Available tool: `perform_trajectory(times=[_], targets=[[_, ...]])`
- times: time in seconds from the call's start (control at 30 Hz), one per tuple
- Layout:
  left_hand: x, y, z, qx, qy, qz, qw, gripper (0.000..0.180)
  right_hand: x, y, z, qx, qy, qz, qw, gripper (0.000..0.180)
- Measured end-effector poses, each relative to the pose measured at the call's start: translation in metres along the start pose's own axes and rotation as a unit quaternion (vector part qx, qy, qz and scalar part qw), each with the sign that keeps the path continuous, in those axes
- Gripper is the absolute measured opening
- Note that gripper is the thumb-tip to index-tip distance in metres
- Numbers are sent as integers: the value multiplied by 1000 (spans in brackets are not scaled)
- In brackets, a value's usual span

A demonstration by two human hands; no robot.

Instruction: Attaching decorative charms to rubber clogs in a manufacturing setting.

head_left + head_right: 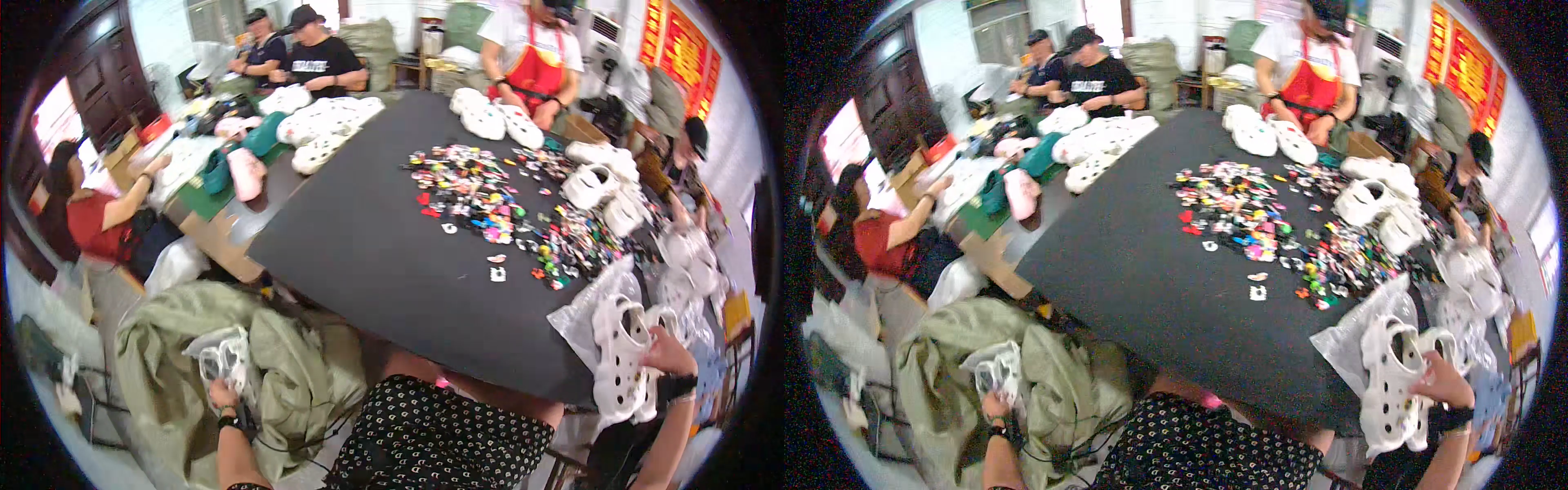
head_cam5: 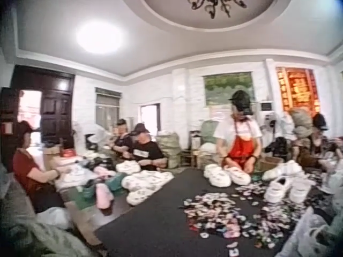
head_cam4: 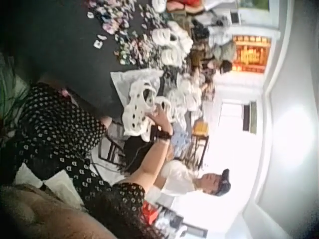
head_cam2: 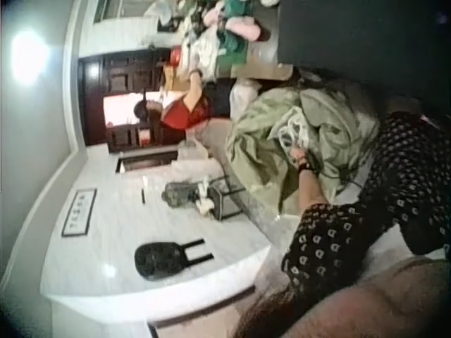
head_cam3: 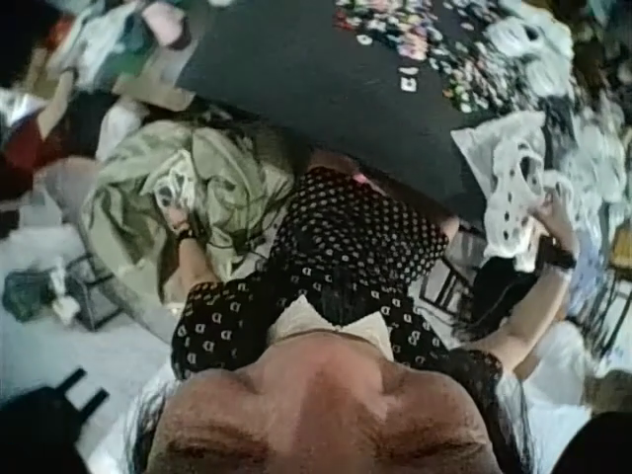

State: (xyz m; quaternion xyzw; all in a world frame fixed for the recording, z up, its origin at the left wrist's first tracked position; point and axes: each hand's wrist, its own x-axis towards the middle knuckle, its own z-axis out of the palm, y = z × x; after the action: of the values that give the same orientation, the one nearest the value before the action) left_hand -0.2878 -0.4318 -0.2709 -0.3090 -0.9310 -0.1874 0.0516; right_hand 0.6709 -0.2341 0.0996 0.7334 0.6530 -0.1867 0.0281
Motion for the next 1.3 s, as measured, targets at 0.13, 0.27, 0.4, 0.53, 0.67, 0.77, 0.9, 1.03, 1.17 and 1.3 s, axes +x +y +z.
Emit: perform_trajectory(times=[0.13,0.27,0.4,0.53,0.67,0.77,0.9,1.03,1.17,1.3], targets=[[0,8,-48,3,185,25,982,40,9,-14,5,30,-7,-32,999,104],[-1,47,-116,-114,215,-69,968,44,5,-33,13,14,31,-35,999,91],[-6,110,-188,-179,263,24,948,47,2,-27,25,7,51,-11,999,73],[2,141,-219,-222,254,65,939,47,-3,-26,30,-65,54,-40,996,69],[16,157,-211,-373,228,115,892,42,-2,-17,41,-83,101,-82,988,65],[-4,234,-242,-513,146,46,845,40,-15,-48,31,-68,117,-96,986,59],[11,217,-248,-417,146,136,887,37,-15,-107,11,-79,83,-143,983,54],[-6,248,-274,-409,129,156,890,20,-16,-179,-6,-90,70,-238,965,53],[-10,267,-264,-509,185,111,833,17,-3,-239,-11,-69,97,-353,928,52],[-18,255,-280,-469,65,83,877,50,36,-314,-1,-90,89,-466,876,51]])
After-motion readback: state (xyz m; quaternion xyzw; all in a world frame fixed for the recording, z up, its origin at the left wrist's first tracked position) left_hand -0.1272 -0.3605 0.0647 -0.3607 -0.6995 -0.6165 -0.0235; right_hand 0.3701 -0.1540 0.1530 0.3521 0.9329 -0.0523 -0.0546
